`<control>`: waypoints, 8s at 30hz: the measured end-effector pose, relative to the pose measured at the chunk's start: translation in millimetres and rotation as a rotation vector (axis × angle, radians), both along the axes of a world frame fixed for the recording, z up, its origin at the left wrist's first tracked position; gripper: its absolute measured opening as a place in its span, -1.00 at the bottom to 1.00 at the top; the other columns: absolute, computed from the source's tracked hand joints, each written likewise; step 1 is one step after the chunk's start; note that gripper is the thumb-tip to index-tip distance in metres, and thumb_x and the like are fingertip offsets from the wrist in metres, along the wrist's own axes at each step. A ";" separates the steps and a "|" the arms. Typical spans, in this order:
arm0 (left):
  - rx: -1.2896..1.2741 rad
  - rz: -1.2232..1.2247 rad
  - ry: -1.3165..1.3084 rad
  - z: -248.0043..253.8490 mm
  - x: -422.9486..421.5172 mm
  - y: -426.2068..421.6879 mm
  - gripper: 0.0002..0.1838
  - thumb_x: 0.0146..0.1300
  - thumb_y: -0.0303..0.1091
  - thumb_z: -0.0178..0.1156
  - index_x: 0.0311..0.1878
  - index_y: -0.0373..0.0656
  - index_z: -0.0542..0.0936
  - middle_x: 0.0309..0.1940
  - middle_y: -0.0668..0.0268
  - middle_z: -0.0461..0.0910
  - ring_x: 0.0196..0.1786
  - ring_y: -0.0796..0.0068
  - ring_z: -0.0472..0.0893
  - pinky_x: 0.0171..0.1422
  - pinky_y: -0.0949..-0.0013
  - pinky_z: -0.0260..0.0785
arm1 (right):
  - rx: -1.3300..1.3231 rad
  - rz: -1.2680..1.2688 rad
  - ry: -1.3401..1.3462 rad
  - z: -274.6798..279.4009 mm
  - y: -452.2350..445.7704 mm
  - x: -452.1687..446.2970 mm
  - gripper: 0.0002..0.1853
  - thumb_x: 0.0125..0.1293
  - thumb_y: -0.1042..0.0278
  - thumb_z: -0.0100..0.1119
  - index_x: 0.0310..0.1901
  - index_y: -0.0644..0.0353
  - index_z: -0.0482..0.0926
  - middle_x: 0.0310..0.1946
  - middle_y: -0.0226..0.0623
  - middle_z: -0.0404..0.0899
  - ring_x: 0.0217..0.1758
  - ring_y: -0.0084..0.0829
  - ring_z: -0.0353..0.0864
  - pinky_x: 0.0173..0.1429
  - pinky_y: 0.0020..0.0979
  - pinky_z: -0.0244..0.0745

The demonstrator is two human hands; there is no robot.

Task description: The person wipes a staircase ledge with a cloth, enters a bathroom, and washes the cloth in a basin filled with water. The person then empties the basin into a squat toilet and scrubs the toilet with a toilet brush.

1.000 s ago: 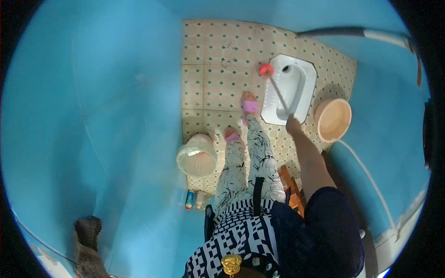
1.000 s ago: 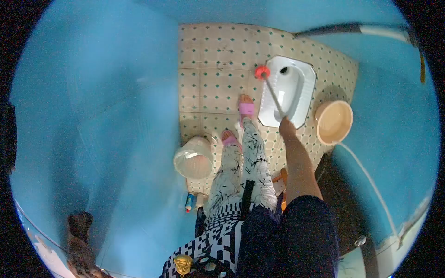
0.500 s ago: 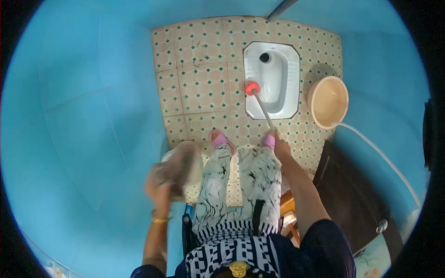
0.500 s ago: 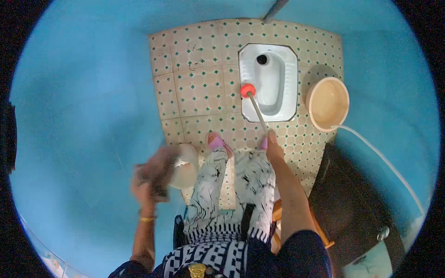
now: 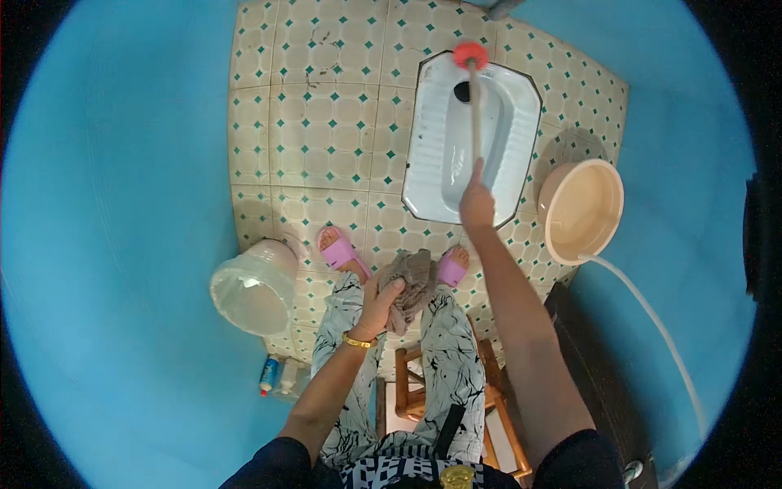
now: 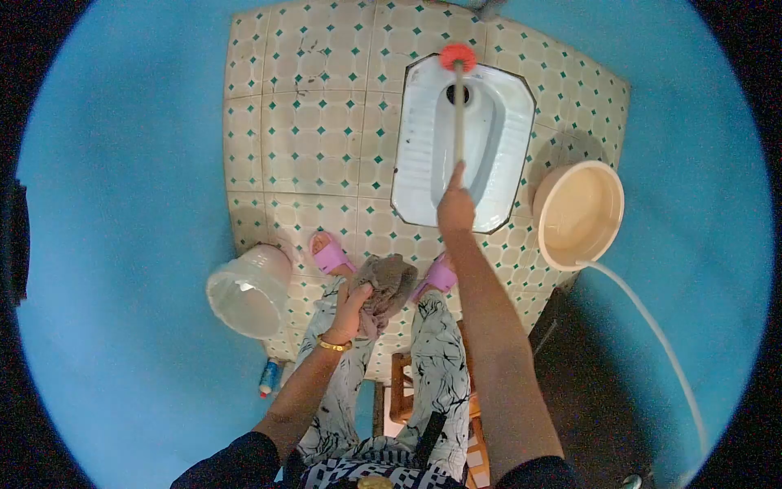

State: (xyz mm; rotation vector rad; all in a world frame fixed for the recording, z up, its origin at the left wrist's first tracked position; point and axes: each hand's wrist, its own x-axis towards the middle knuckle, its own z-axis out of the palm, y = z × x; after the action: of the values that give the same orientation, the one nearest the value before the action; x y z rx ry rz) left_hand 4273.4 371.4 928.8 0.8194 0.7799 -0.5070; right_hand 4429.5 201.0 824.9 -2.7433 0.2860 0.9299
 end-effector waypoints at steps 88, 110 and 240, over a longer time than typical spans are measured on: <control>-0.566 -0.356 -0.063 -33.2 12.8 -19.6 -0.43 -0.06 -0.16 0.14 0.00 -0.33 0.36 -0.20 0.32 0.46 -0.16 0.58 0.43 -0.04 0.49 0.27 | -0.373 0.145 0.199 36.2 -187.6 -84.1 -0.31 0.13 0.54 -0.22 0.27 0.01 -0.25 -0.52 0.02 0.43 -0.49 -0.07 0.48 -0.40 -0.16 0.40; -0.584 -0.304 -0.086 -37.7 3.1 -23.5 -0.48 0.04 -0.21 0.13 0.04 -0.33 0.35 -0.19 0.33 0.45 -0.18 0.62 0.41 -0.07 0.54 0.26 | -0.330 0.182 -0.060 -1.2 -156.6 -11.3 -0.34 0.14 0.48 -0.20 0.26 -0.10 -0.17 -0.52 0.03 0.46 -0.48 -0.05 0.50 -0.41 -0.13 0.39; -0.506 -0.267 0.083 -30.5 9.0 -26.7 -0.39 -0.04 -0.13 0.17 0.03 -0.35 0.33 -0.16 0.28 0.44 -0.14 0.56 0.41 -0.02 0.52 0.24 | -0.043 0.044 0.281 -79.3 -106.3 -113.4 -0.35 0.22 0.44 -0.25 0.25 0.11 -0.36 -0.34 0.12 0.46 -0.34 -0.06 0.51 -0.29 -0.17 0.41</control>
State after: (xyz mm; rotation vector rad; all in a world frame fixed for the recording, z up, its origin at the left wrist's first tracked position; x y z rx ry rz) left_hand 4282.4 344.7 898.3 0.4314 0.5802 -0.9375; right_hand 4316.1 94.7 745.6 -2.6633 0.2968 1.3376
